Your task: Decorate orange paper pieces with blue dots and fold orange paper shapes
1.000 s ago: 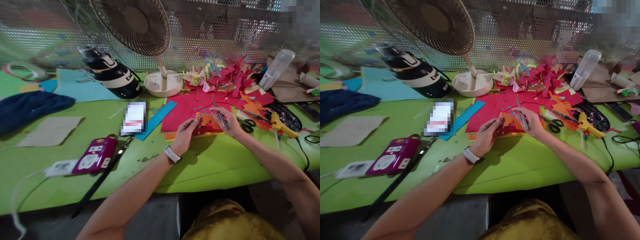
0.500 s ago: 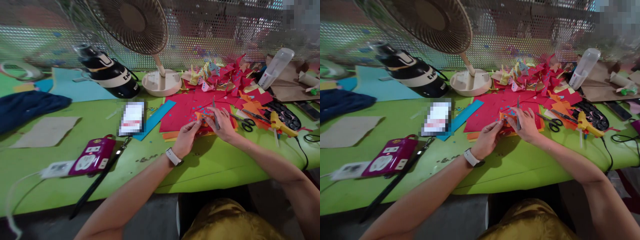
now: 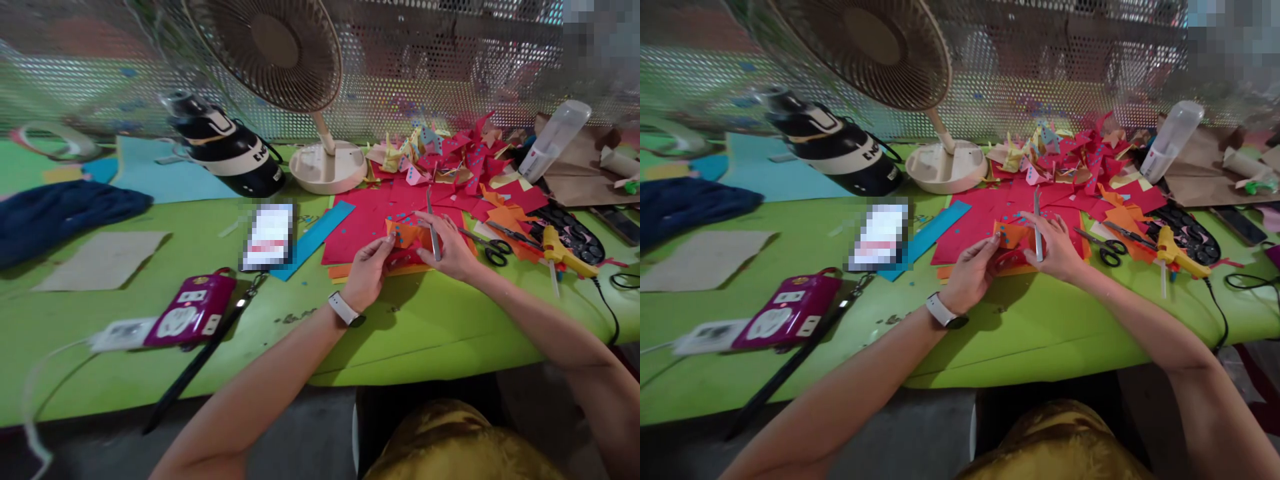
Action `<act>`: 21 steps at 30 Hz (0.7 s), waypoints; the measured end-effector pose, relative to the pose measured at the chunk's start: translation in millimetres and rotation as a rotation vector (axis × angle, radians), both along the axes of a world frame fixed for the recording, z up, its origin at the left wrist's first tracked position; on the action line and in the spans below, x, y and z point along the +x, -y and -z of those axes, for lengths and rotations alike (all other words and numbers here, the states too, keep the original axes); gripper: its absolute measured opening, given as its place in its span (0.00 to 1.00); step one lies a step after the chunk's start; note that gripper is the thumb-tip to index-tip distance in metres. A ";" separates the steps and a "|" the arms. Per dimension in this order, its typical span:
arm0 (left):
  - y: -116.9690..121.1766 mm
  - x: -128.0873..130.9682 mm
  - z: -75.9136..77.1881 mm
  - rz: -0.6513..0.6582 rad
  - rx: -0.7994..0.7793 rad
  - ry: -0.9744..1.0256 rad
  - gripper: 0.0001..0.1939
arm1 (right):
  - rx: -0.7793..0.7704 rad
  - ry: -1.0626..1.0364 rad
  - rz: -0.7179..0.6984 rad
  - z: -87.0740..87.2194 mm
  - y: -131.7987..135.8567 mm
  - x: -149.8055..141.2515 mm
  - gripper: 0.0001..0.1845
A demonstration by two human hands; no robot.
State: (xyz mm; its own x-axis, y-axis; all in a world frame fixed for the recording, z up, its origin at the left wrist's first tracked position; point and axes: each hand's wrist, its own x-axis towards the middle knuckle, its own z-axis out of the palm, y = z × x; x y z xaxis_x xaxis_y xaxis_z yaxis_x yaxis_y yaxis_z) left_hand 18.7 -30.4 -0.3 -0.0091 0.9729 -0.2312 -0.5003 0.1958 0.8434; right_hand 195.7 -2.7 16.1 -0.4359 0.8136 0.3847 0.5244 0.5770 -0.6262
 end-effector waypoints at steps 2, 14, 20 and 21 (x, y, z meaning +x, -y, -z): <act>-1.9 -1.1 -0.5 -0.027 0.007 -0.015 0.24 | -0.004 -0.037 -0.006 -4.6 -2.7 4.8 0.33; -3.1 -6.5 -7.5 0.000 0.072 0.036 0.25 | -0.239 -0.421 0.056 -3.8 -22.7 17.3 0.23; 7.3 2.1 -2.0 0.108 0.057 -0.098 0.24 | -0.232 -0.400 0.033 0.1 -10.4 6.0 0.22; 8.1 3.0 -1.2 0.094 0.044 -0.103 0.23 | -0.239 -0.379 0.014 0.8 -7.9 3.6 0.22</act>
